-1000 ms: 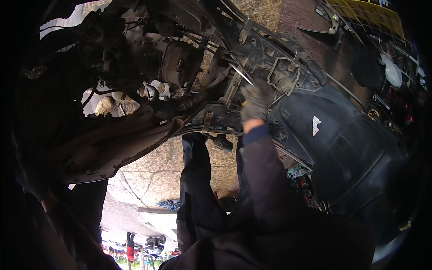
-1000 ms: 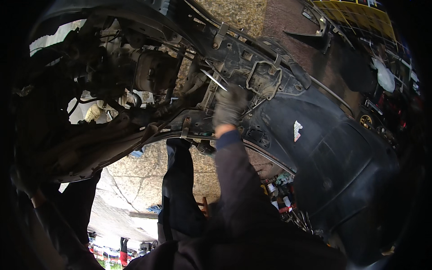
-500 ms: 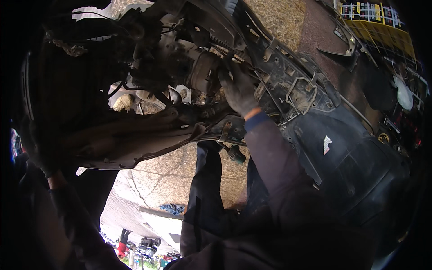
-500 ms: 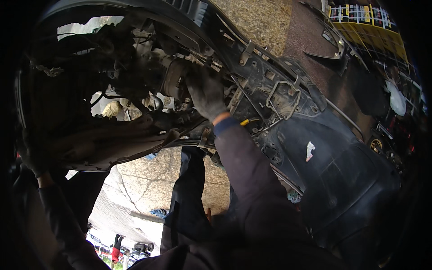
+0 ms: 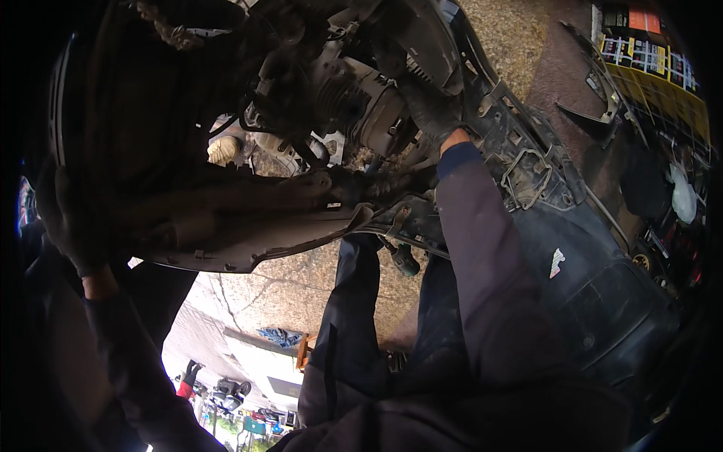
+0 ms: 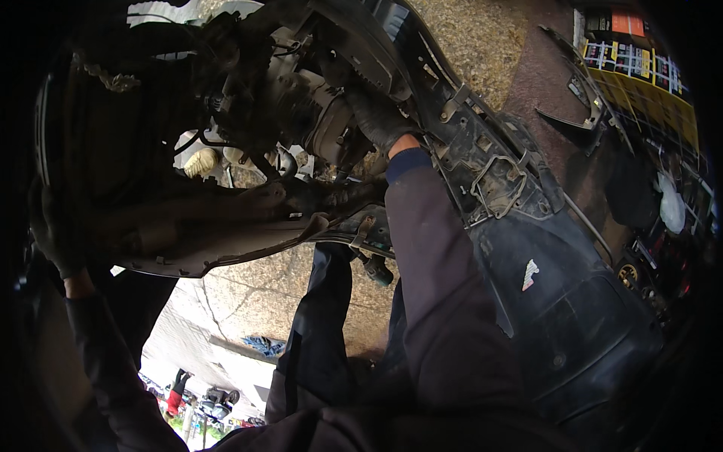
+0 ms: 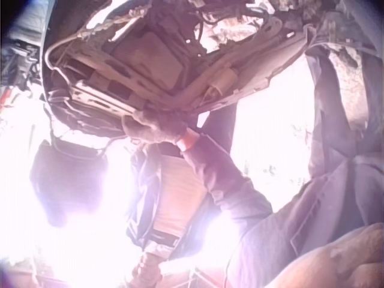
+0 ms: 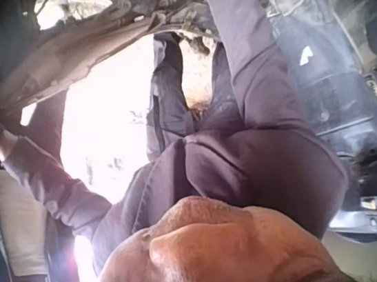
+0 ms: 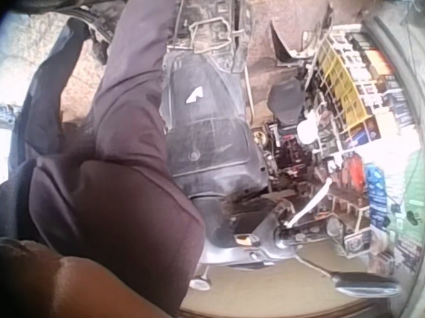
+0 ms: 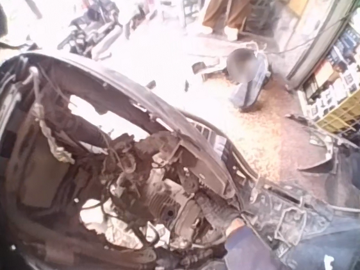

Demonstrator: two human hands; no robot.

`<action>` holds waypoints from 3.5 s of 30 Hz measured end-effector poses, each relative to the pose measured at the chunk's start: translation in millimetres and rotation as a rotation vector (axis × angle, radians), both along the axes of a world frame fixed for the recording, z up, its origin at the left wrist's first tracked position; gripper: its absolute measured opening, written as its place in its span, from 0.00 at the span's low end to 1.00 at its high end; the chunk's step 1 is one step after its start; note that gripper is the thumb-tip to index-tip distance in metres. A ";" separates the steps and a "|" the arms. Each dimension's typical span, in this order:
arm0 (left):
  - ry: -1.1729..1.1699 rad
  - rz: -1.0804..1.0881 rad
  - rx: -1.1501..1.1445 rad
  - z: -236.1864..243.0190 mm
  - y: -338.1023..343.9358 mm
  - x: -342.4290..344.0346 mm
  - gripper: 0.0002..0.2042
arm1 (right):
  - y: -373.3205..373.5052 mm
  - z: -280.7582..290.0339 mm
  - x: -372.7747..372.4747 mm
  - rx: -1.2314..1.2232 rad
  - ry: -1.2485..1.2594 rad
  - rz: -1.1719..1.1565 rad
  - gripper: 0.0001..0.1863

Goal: The person works on a motorcycle engine in a workshop, using a hammer to tap components and a cordless impact driver to remove and install bolts. The person also handles small parts and tools while adjusting engine components.

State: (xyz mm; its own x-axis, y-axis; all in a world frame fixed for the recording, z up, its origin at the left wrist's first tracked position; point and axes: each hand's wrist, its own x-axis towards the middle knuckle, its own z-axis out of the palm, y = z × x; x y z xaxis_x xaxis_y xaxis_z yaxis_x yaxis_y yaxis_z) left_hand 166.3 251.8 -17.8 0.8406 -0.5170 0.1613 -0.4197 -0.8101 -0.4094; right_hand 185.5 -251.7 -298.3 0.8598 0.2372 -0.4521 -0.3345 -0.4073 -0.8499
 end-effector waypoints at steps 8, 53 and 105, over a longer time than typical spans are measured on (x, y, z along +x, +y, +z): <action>0.056 0.215 -0.324 -2.5 -4.0 -1.5 0.21 | 5.3 -13.0 -1.7 -0.054 -0.035 -0.054 0.23; -0.130 0.188 -0.037 -61.9 116.7 39.9 0.26 | -149.6 56.6 -416.3 0.246 0.520 -1.297 0.07; 1.160 -1.804 0.081 112.5 -1079.6 -768.6 0.05 | -356.6 362.0 -1233.3 -0.442 0.445 -2.243 0.19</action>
